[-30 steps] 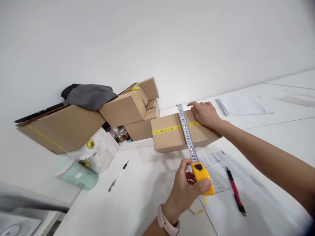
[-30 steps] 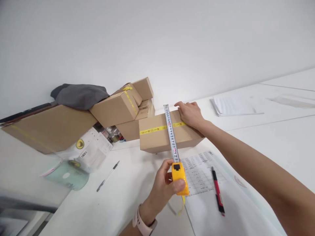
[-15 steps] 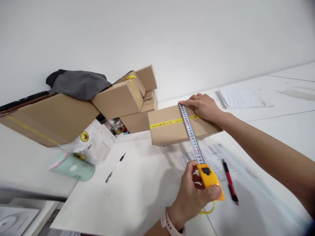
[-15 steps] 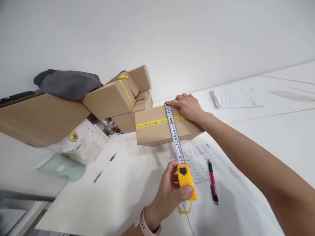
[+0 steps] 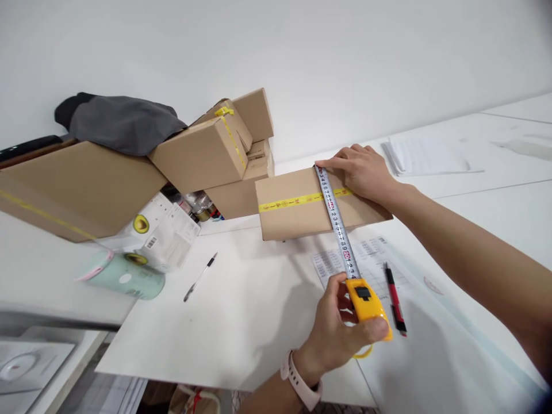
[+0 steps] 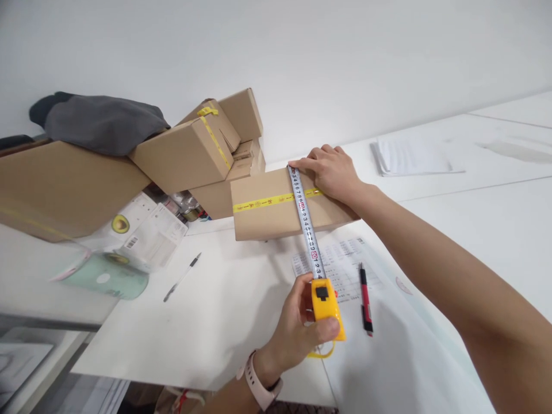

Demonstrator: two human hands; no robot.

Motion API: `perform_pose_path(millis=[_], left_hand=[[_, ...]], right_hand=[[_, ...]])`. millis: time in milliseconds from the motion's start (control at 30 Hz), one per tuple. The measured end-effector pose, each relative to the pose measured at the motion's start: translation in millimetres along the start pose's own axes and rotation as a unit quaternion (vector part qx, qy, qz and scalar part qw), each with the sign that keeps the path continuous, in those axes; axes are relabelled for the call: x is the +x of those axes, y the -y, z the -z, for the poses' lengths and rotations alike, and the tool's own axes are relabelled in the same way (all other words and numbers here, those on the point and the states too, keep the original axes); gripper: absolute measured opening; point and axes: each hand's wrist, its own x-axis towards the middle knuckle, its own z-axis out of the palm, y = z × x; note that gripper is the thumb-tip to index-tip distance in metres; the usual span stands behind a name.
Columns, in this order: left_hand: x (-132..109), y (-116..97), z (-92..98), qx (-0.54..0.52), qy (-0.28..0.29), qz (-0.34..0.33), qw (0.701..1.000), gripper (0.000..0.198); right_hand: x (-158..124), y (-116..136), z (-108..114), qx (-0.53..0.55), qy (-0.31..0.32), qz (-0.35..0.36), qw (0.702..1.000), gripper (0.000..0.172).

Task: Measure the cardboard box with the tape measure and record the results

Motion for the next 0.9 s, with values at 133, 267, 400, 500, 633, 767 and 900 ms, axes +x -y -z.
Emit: perform_pose_path(millis=[133, 267, 400, 500, 633, 767, 900], left_hand=[[-4.5, 2.9, 3.8, -0.012, 0.011, -0.005, 1.000, 0.071], [-22.6, 18.3, 6.7, 0.034, 0.014, -0.045, 0.998, 0.080], [-40.2, 45.1, 8.9, 0.139, 0.030, -0.008, 0.990, 0.091], [-45.4, 57.8, 10.5, 0.208, 0.046, 0.019, 0.977, 0.098], [-45.0, 58.8, 11.4, 0.247, 0.059, -0.001, 0.967, 0.098], [-44.4, 54.2, 10.3, 0.250, 0.061, -0.024, 0.966, 0.092], [-44.5, 51.7, 8.9, 0.239, 0.063, -0.027, 0.969, 0.089]], right_hand=[[-0.8, 7.6, 4.8, -0.010, 0.005, -0.023, 1.000, 0.048], [-8.2, 19.1, 10.2, -0.033, 0.006, -0.064, 0.997, 0.049], [-29.1, 32.0, 17.3, -0.040, -0.012, -0.069, 0.997, 0.058], [-50.3, 41.8, 23.6, -0.028, -0.026, -0.077, 0.996, 0.059], [-78.3, 50.5, 22.2, -0.026, -0.048, -0.089, 0.995, 0.061], [-102.5, 50.9, 9.0, -0.008, -0.027, -0.079, 0.996, 0.055], [-116.9, 50.5, 12.8, 0.064, 0.012, -0.113, 0.992, 0.041]])
